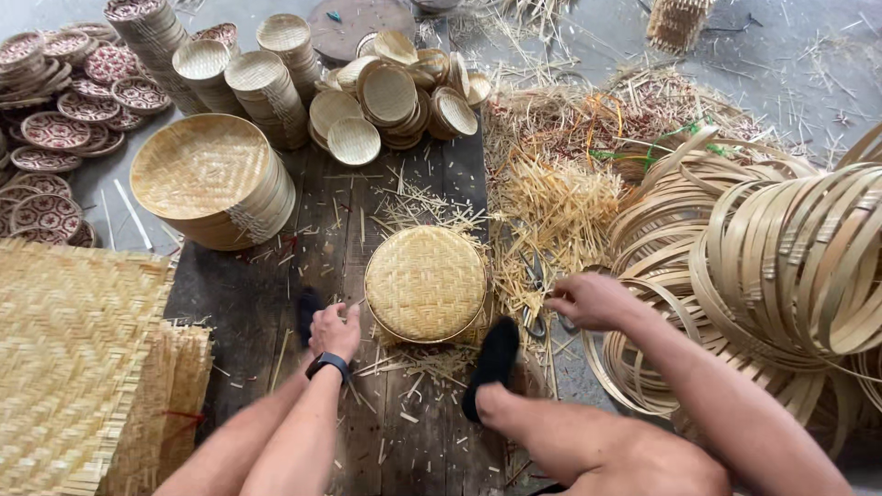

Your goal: The person assembles a bamboo tray by placing a woven mat onto a circular wooden mold, fitting a bamboo rim over it, and trimming the excess woven material with shears.

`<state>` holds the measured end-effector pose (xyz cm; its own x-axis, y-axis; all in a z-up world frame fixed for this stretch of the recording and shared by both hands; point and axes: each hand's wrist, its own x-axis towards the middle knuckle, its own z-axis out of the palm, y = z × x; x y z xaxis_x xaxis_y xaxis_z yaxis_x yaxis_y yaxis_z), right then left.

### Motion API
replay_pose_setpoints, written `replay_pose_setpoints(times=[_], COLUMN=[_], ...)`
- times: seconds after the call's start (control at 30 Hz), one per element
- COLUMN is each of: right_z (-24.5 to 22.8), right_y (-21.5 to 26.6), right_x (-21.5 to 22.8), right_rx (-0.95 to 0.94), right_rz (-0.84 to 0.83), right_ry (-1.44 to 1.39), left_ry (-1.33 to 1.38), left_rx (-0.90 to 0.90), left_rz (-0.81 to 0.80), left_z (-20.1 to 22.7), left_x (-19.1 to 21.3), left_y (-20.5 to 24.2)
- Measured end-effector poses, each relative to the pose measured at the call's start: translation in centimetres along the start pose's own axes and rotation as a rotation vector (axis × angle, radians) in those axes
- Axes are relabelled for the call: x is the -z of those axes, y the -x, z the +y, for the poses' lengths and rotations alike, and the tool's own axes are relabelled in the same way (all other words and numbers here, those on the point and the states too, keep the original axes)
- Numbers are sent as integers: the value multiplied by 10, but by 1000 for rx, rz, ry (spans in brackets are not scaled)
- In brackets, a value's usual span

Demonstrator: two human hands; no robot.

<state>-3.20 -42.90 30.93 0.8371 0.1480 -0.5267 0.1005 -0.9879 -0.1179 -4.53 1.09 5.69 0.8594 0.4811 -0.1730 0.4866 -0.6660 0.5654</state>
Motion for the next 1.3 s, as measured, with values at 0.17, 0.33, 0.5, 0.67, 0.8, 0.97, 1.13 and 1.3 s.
replay_pose_setpoints(times=[0.17,0.33,0.5,0.67,0.8,0.97,1.13,1.3], right_z=[1,-9,-37,-45,-21,-3,-18,-34], right_y=[-73,-201,-289,-278,-219,-200,-194,-192], right_x=[-92,-204,-235,-205,-149,-123,-192,-186], right_rx=[88,-145,-607,-524,-60,-273,-68,-284], right_rz=[-64,288,134,242,559,99,263,414], right_ry=[-375,-848,-1548,-1753,-1784,-2073,-1919,-882], left_ry=[93,345,918,1092,1407,1350,1175,116], left_rx=[8,253,749,726,157,655,451,280], left_rz=[-89,-217,-233,-141,-182,-806,-645,-192], left_z=[-23,-22,-1,45,76,97,80,75], left_x=[-33,-96,-138,-109,-53,-8,-46,-85], left_y=[-40,-97,-123,-105,-85,-74,-61,-42])
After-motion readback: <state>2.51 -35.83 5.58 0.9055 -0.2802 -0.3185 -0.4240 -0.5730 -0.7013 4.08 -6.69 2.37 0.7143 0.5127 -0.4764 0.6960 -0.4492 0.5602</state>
